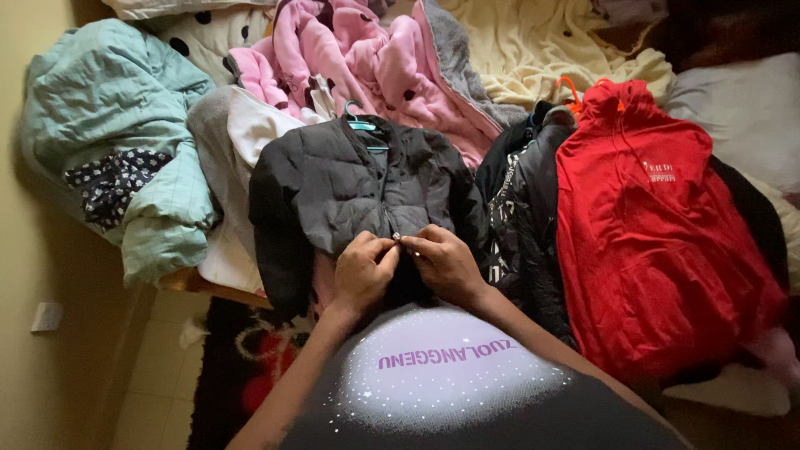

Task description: The person fastens the zipper of a black jacket while it is on a hanger amidst a pile of laundry, and then lifts the jacket to show the front and back sides.

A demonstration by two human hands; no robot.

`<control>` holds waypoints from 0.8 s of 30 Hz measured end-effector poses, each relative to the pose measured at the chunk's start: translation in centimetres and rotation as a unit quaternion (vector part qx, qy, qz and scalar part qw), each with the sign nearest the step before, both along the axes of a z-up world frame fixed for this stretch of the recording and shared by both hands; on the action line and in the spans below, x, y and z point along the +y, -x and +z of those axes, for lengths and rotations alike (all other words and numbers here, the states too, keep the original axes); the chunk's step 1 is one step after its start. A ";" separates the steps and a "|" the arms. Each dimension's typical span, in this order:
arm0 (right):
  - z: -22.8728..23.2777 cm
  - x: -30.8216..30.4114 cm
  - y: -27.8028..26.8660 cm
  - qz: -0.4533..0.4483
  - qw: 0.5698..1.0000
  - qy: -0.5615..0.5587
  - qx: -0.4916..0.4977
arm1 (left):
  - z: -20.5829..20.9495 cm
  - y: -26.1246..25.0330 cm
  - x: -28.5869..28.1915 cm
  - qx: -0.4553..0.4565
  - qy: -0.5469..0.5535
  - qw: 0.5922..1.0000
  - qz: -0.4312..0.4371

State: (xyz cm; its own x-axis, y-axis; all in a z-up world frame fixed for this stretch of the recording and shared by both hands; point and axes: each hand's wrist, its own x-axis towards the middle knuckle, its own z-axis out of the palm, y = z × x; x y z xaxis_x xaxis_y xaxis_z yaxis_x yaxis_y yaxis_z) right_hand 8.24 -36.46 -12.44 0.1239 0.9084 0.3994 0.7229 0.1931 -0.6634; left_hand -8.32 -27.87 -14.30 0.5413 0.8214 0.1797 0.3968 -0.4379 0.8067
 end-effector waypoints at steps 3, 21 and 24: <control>-0.2 -0.2 0.1 -0.001 1.000 -0.005 -0.030 | 0.0 0.0 -0.6 0.028 -0.044 0.999 0.007; -0.5 -1.4 0.3 0.023 0.992 -0.017 -0.120 | 0.7 1.3 -1.7 -0.003 -0.074 0.996 0.044; -0.3 -1.5 0.4 0.026 0.993 -0.016 -0.118 | 0.5 1.4 -1.8 -0.014 -0.080 0.995 0.051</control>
State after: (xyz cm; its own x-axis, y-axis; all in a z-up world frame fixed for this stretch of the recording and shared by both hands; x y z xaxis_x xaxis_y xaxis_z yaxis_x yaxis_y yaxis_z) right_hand 7.85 -37.93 -12.79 -0.0227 0.8978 0.4399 0.8456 0.2520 -0.4705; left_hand -9.77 -29.67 -13.83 0.4491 0.8317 0.3264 0.4236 -0.5199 0.7418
